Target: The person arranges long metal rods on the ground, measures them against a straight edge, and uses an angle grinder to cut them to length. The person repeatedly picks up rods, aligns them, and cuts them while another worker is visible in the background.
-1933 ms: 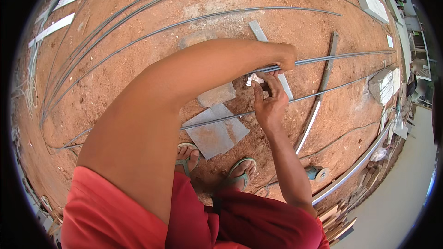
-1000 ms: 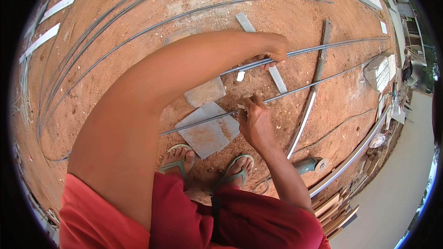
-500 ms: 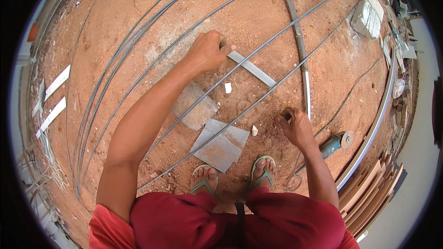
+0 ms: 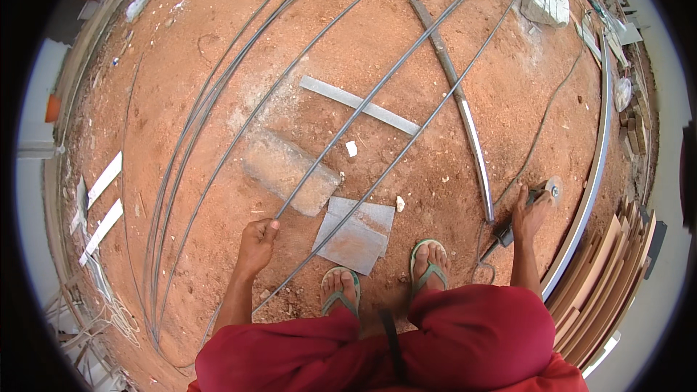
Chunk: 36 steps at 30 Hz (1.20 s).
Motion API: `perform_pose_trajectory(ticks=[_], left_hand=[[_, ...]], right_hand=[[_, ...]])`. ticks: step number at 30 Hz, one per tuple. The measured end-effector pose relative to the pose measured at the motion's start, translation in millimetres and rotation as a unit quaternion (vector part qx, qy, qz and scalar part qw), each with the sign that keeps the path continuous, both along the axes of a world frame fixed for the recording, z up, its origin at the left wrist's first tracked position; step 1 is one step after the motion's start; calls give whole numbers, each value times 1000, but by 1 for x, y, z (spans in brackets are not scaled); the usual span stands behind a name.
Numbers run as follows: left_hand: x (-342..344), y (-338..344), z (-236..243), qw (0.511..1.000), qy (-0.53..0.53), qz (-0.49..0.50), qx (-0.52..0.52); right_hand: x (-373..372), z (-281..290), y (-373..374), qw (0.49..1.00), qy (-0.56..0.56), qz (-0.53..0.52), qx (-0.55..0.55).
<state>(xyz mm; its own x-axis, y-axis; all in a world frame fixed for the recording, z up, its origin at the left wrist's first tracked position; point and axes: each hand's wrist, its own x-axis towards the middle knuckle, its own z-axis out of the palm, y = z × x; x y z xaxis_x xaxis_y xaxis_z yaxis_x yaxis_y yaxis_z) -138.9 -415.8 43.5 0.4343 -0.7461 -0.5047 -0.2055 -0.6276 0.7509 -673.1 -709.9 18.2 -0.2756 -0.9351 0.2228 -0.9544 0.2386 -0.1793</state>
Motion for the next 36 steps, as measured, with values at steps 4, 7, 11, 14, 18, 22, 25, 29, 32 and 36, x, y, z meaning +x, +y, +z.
perform_pose_trajectory(ticks=[4,7,11,14,18,22,25,29,32,36], left_hand=[[13,14,1,1000,-21,8,5],[20,27,5,999,-32,10,17],[20,28,11,999,-24,25,26],[15,15,23,998,-34,24,51],[24,11,33,968,-243,-65,-15],[-23,-69,87,954,-199,-83,-208],[-90,-132,117,950,45,-172,-255],[-176,-176,118,900,270,-212,-269],[-226,-176,127,861,362,-32,-357],[-222,-177,147,779,441,33,-444]], right_hand=[[-56,-35,35,985,-110,-132,-16],[-66,-62,35,913,-361,-186,19],[-72,-68,33,904,-411,-108,47],[-78,-56,33,876,-467,-110,44],[-52,-11,33,819,-573,-25,23],[20,81,29,782,-619,18,65],[91,136,25,760,-636,107,79],[195,185,38,754,-612,204,125],[222,207,47,889,-373,249,89],[250,239,57,901,-321,274,96]])
